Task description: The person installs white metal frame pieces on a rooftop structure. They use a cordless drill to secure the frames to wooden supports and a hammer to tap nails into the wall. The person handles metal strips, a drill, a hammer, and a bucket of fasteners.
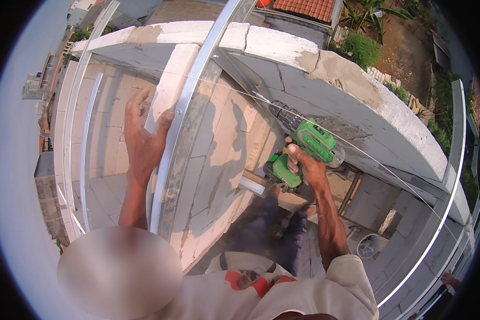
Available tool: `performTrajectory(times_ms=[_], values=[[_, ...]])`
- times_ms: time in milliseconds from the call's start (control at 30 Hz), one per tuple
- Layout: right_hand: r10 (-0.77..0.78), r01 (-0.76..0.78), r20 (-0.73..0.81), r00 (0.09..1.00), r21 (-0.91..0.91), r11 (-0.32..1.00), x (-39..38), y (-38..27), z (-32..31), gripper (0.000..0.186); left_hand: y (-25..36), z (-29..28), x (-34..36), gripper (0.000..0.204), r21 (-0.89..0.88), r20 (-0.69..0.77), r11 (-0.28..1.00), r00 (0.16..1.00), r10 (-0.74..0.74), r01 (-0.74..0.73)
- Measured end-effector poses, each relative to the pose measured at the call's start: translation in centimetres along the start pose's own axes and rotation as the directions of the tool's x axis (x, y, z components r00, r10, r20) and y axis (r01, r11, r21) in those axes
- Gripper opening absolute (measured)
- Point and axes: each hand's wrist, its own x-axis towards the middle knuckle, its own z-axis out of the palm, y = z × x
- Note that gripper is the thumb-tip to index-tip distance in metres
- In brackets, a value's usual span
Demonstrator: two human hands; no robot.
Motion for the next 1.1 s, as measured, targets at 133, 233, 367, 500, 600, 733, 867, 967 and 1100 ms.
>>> performTrajectory(times_ms=[133, 233, 367, 500, 600, 733, 867, 967, 1100], values=[[-0.035, 0.035, 0.072, 0.997, -0.001, 0.999, 4.3, -2.1, 2.3, 0.032, -4.6, 1.9, 3.2, 0.111, -0.006, 0.275, 0.987, 0.949, -0.155, 0.163], [-0.047, 0.059, 0.097, 0.994, -0.124, 0.991, 6.5, -2.9, 3.0, 0.038, -4.8, 3.9, 3.6, 0.123, 0.046, 0.323, 0.992, 0.938, -0.123, 0.114], [-0.009, 0.036, 0.109, 0.994, -0.251, 0.967, 8.7, -3.3, 3.1, 0.037, -4.8, 4.6, 3.3, 0.124, -0.018, 0.295, 0.995, 0.952, -0.084, 0.093], [0.066, -0.043, 0.072, 0.995, -0.289, 0.956, 10.0, -2.9, 2.9, 0.039, -3.8, 4.4, 3.8, 0.127, -0.01, 0.308, 0.997, 0.948, -0.073, 0.08], [0.065, -0.042, 0.069, 0.995, -0.3, 0.953, 10.2, -3.2, 3.2, 0.04, -4.1, 4.4, 3.8, 0.127, -0.003, 0.322, 0.996, 0.944, -0.08, 0.085], [0.06, -0.033, 0.074, 0.995, -0.325, 0.945, 10.4, -3.7, 3.0, 0.041, -4.9, 4.5, 3.8, 0.123, -0.048, 0.266, 0.998, 0.964, -0.023, 0.038], [0.034, -0.008, 0.073, 0.997, -0.336, 0.942, 10.7, -3.0, 2.2, 0.044, -4.4, 4.1, 4.1, 0.117, -0.088, 0.247, 0.996, 0.969, 0.015, 0.007], [0.08, -0.04, 0.092, 0.993, -0.375, 0.926, 10.6, -3.2, 2.1, 0.05, -4.6, 4.1, 3.6, 0.113, -0.111, 0.22, 0.993, 0.975, -0.012, 0.038], [0.063, -0.027, 0.081, 0.995, -0.383, 0.923, 10.5, -3.4, 1.8, 0.052, -5.0, 4.1, 4.0, 0.103, -0.054, 0.122, 0.998, 0.992, -0.023, 0.03]])
